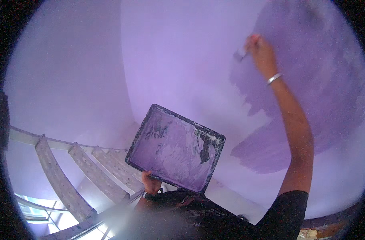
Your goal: Painting the ceiling of a room with purple paint using a brush and tray.
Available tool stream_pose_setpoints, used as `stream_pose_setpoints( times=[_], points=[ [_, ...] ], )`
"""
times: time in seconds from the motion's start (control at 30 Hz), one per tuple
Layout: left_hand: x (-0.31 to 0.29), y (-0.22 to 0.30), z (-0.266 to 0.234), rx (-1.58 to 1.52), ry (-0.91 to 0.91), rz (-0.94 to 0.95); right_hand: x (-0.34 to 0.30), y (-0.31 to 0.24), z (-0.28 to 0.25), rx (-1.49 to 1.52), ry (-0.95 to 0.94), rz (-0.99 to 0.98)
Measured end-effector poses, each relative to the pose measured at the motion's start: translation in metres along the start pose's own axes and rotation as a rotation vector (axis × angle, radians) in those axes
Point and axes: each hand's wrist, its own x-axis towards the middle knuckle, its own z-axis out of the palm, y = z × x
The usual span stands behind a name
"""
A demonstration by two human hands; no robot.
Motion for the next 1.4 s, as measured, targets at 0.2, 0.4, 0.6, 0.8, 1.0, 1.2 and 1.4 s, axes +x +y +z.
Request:
stream_pose_setpoints(
  times=[0.2, 0.4, 0.6, 0.8, 1.0, 1.2, 1.4],
  points=[
    [0.005, 0.006, -0.01, 0.01, -0.015, -0.003, 0.006, -0.037, -0.028, -0.387, 0.306, -0.444],
    [0.016, 0.008, -0.025, -0.013, 0.02, -0.022, -0.064, -0.02, 0.042, -0.504, -0.568, -0.556],
    [0.022, 0.014, -0.008, -0.025, 0.049, -0.043, -0.026, 0.0, 0.034, -0.066, -0.147, -0.134],
    [0.027, 0.018, -0.011, 0.006, 0.042, -0.026, 0.023, -0.034, -0.011, -0.605, 0.146, -0.539],
    [0.022, 0.016, -0.016, 0.034, 0.017, -0.036, -0.037, -0.016, 0.036, -0.412, -0.316, -0.42],
    [0.012, 0.015, 0.002, -0.01, 0.042, -0.033, -0.013, 0.019, 0.022, -0.114, -0.255, -0.072],
    [0.015, 0.009, -0.01, -0.032, 0.018, -0.018, 0.082, -0.03, -0.078, -0.429, 0.21, -0.419]
  ],
)
